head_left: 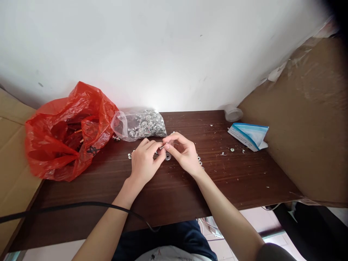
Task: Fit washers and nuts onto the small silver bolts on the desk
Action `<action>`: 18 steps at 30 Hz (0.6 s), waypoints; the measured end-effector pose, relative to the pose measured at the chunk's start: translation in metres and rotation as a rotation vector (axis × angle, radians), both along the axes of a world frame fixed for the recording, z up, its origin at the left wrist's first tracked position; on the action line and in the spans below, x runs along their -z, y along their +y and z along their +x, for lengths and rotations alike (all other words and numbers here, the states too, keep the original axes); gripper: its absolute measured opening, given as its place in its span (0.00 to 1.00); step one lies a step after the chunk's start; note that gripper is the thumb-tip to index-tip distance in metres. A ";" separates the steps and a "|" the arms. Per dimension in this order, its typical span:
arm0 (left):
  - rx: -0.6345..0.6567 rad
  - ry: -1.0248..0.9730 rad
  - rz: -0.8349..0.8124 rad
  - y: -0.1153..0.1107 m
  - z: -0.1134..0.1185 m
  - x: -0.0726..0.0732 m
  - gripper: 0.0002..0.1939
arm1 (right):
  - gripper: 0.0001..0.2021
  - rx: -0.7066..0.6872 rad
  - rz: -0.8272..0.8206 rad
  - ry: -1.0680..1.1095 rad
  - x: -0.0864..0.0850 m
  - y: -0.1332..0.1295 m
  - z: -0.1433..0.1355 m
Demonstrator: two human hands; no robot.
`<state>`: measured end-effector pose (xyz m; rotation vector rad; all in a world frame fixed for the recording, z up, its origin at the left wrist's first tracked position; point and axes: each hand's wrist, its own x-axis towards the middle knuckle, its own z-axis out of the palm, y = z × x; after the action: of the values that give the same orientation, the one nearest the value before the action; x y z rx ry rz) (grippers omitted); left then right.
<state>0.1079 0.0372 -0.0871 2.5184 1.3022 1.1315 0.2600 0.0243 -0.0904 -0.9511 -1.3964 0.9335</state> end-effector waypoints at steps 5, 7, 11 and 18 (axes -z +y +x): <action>-0.002 0.005 -0.003 0.001 -0.001 0.002 0.07 | 0.07 -0.081 -0.007 0.079 -0.003 -0.002 -0.003; 0.006 0.006 -0.005 0.001 0.000 0.002 0.07 | 0.09 -0.079 -0.019 0.083 -0.003 -0.002 -0.003; 0.028 0.031 -0.006 0.001 0.002 0.002 0.09 | 0.08 -0.029 -0.038 0.118 -0.001 -0.001 -0.005; 0.051 0.014 0.031 -0.001 0.002 0.001 0.07 | 0.04 0.043 -0.004 0.058 0.000 -0.001 -0.005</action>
<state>0.1098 0.0364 -0.0879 2.5703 1.2260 1.1347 0.2552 0.0236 -0.0907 -0.9462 -1.3209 0.9244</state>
